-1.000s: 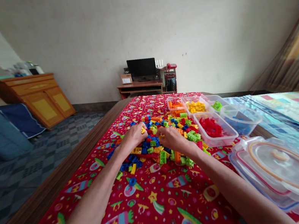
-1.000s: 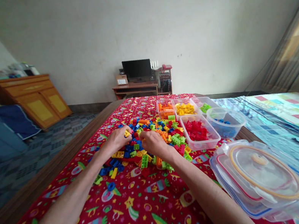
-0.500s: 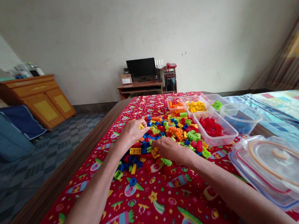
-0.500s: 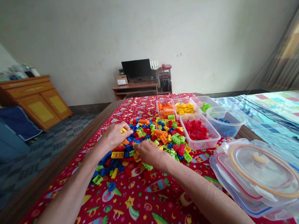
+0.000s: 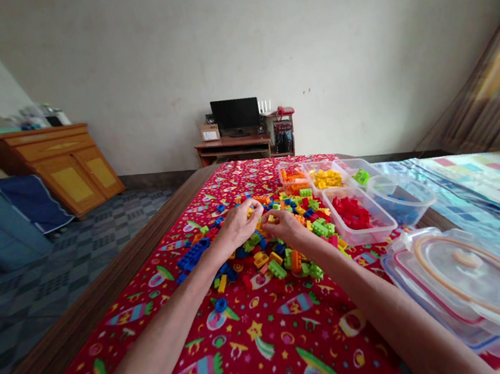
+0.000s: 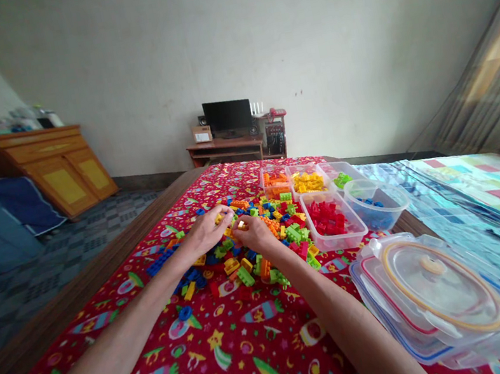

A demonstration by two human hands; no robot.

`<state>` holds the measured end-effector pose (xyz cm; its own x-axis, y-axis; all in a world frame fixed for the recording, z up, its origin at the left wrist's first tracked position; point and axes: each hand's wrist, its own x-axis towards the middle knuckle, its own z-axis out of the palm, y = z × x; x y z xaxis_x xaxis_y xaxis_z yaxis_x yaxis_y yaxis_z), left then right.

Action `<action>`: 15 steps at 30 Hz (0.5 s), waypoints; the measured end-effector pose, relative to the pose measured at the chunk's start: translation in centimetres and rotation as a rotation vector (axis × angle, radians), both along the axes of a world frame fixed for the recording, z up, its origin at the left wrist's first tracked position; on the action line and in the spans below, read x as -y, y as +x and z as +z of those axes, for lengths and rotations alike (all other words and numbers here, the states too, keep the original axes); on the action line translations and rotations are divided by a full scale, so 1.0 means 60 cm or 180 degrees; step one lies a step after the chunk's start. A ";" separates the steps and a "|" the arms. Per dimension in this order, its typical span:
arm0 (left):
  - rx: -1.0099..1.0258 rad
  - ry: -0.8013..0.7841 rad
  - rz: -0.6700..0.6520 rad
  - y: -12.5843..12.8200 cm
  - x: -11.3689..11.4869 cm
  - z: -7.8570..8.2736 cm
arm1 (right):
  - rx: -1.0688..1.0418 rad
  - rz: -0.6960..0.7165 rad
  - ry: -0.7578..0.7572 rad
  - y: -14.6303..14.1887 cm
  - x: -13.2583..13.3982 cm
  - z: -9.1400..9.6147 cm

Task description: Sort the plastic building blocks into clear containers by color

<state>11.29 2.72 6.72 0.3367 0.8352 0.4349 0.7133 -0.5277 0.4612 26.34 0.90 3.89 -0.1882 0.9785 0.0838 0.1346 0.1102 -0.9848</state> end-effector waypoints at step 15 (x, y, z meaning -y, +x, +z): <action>0.1753 -0.1003 -0.0190 0.056 0.029 -0.035 | -0.2547 -0.0156 -0.1417 -0.006 0.000 0.029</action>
